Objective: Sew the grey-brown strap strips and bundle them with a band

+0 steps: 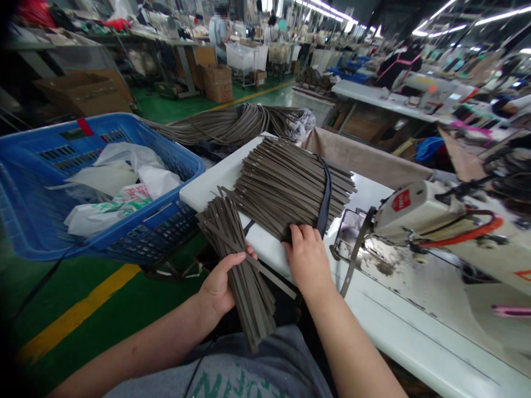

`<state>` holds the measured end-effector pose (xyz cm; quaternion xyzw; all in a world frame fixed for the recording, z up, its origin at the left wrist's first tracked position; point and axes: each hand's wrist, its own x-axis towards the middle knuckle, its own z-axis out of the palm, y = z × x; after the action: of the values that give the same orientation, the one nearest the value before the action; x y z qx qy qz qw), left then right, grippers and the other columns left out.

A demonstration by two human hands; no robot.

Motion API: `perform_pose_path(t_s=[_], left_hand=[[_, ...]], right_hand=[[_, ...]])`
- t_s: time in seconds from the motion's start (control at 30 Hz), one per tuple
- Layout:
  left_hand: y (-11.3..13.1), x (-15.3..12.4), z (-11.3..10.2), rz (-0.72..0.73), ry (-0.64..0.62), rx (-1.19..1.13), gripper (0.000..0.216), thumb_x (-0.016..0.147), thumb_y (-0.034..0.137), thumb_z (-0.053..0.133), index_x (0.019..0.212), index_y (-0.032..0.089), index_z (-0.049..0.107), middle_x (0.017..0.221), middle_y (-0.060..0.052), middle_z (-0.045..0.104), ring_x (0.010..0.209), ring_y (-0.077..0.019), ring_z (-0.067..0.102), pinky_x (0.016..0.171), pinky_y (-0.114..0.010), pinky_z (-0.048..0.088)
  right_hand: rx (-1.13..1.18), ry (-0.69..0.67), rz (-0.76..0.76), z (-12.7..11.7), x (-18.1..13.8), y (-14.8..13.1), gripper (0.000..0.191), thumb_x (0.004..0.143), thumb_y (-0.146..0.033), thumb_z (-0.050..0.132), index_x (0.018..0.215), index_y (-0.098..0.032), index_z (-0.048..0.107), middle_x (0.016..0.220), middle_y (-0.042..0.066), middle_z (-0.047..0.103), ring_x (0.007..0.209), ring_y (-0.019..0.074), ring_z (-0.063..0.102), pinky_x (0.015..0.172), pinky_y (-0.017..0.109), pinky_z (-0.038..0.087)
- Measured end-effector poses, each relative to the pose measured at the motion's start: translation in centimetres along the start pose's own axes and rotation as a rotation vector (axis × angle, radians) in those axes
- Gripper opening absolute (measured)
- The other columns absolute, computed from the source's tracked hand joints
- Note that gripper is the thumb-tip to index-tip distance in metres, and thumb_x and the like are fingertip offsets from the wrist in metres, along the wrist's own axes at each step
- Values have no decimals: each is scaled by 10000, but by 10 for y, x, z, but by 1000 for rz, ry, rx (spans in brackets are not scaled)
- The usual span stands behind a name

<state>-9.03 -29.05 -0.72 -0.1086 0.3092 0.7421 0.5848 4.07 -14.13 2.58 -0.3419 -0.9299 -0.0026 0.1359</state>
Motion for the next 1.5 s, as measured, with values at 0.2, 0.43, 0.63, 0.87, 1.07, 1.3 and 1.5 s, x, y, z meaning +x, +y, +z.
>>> perform_pose_path(t_s=[0.2, 0.43, 0.63, 0.87, 1.07, 1.3, 1.5], left_hand=[[4, 4, -3, 16, 32, -24, 401, 618, 147, 853, 994, 122, 716, 857, -39, 731, 777, -155, 695, 719, -276, 597], [4, 5, 1, 40, 52, -6, 393, 615, 166, 858, 977, 121, 712, 875, -40, 723, 792, -158, 690, 711, -273, 589], [3, 4, 2, 44, 58, 2, 393, 601, 174, 866, 961, 121, 718, 857, -43, 726, 778, -159, 687, 694, -273, 590], [5, 1, 6, 54, 23, 36, 449, 634, 177, 846, 1063, 128, 724, 1070, -79, 765, 768, -142, 683, 691, -253, 587], [7, 0, 1, -11, -3, 27, 467, 647, 204, 852, 1079, 126, 695, 823, -47, 734, 696, -153, 680, 688, -275, 593], [6, 0, 0, 14, -23, -17, 409, 665, 147, 822, 1054, 130, 696, 871, -20, 715, 714, -137, 683, 720, -264, 591], [6, 1, -1, 41, -29, -16, 375, 670, 145, 818, 1028, 122, 708, 875, -21, 721, 739, -136, 689, 766, -267, 592]], right_hand=[[132, 8, 31, 7, -6, -3, 251, 945, -181, 615, 1170, -104, 697, 1055, 154, 704, 1021, 327, 645, 958, 456, 542], [175, 12, 52, 5, -5, -5, 263, 1002, -215, 543, 1162, -108, 723, 1050, 143, 724, 995, 304, 666, 936, 427, 548], [94, 34, 12, 8, -2, -3, 243, 981, -184, 565, 1142, -102, 727, 998, 141, 722, 960, 310, 660, 903, 438, 560], [83, 116, -134, -5, -18, -24, 277, 1007, -190, 524, 1219, -93, 674, 991, 139, 669, 952, 308, 616, 886, 458, 555], [264, -114, -335, -23, -33, -41, 246, 1032, -175, 468, 1137, -180, 690, 945, 79, 678, 875, 248, 636, 829, 389, 549], [152, 28, -77, -3, -9, -8, 248, 982, -243, 580, 1179, -126, 676, 1070, 156, 688, 1021, 324, 623, 946, 470, 528], [124, -5, -69, 11, -9, -9, 255, 965, -205, 530, 1160, -120, 669, 1020, 156, 673, 979, 316, 615, 933, 462, 530]])
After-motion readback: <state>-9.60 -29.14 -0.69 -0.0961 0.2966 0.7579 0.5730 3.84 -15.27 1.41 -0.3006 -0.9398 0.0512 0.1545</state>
